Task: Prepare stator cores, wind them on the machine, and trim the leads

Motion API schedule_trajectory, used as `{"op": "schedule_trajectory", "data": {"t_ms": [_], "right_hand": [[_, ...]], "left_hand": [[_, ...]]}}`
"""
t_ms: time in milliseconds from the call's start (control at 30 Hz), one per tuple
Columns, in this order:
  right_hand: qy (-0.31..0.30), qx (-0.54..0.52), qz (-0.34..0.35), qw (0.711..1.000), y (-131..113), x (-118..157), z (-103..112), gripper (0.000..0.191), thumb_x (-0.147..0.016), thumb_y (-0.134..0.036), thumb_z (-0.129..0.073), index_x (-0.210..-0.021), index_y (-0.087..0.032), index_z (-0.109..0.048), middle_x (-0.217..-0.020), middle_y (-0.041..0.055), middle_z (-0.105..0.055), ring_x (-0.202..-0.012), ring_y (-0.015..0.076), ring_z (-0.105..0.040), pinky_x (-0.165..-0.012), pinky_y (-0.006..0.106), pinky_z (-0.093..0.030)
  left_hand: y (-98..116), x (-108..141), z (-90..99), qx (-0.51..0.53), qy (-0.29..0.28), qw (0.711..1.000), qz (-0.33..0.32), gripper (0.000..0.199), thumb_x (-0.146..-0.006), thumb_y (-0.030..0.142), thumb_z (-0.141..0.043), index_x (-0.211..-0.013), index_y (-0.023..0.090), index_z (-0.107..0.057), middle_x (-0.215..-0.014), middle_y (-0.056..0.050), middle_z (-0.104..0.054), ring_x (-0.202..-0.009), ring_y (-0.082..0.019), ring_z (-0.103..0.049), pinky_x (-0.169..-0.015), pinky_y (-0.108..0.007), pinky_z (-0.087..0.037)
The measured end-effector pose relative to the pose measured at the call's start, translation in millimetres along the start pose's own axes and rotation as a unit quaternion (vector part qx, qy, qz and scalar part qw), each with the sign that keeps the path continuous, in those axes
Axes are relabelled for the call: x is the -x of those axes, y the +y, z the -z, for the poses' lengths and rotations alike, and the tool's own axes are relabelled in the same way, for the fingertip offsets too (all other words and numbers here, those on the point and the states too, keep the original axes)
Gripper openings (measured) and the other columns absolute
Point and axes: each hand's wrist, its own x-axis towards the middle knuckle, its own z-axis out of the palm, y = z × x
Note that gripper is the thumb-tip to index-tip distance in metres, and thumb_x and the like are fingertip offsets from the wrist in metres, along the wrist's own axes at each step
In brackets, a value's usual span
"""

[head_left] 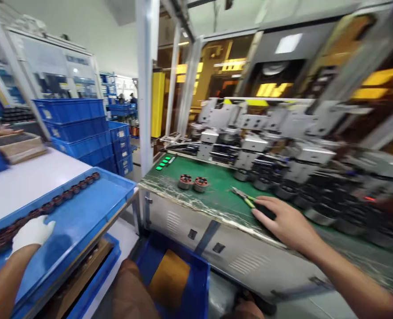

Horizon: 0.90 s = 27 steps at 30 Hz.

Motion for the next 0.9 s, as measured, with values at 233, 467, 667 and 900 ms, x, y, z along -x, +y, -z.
{"op": "schedule_trajectory", "data": {"t_ms": [233, 467, 667, 900], "right_hand": [[0.050, -0.030, -0.009, 0.998, -7, -2, 2, 0.048, -0.090, -0.047, -0.054, -0.115, -0.010, -0.069, -0.127, 0.0168, -0.062, -0.119, 0.0314, -0.058, -0.108, 0.049, -0.044], [0.123, -0.108, 0.018, 0.986, -6, -4, 6, 0.047, -0.085, -0.054, -0.062, -0.106, -0.014, -0.072, -0.122, 0.0155, -0.065, -0.117, 0.0335, -0.059, -0.104, 0.054, -0.045], [0.211, -0.175, 0.036, 0.961, -35, 9, 26, 0.041, -0.090, -0.050, -0.060, -0.109, -0.014, -0.068, -0.118, 0.0151, -0.065, -0.112, 0.0270, -0.060, -0.101, 0.045, -0.049], [-0.016, -0.480, 0.136, 0.866, -157, 51, 33, 0.021, -0.081, -0.030, -0.077, -0.089, -0.013, -0.067, -0.077, 0.0007, -0.064, -0.064, 0.0088, -0.056, -0.061, 0.019, -0.047]], "left_hand": [[259, -5, -11.2, 0.110, -0.057, 0.940, -0.317, 0.069, -0.083, 0.056, -0.056, -0.140, 0.017, -0.050, -0.145, -0.011, -0.054, -0.134, -0.029, -0.049, -0.115, -0.039, -0.034], [390, -5, -30.0, 0.160, -0.178, 0.872, -0.426, 0.071, -0.071, 0.046, -0.072, -0.133, 0.016, -0.057, -0.129, -0.010, -0.066, -0.113, -0.027, -0.065, -0.100, -0.035, -0.050], [345, 65, -4.8, 0.185, -0.100, 0.889, -0.407, 0.044, -0.081, 0.036, -0.063, -0.121, 0.019, -0.058, -0.121, -0.009, -0.068, -0.112, -0.026, -0.064, -0.100, -0.040, -0.049], [299, 165, -3.5, 0.206, -0.059, 0.838, -0.502, 0.046, -0.085, 0.030, -0.064, -0.130, 0.025, -0.054, -0.121, -0.006, -0.070, -0.108, -0.023, -0.068, -0.095, -0.035, -0.055]]}}
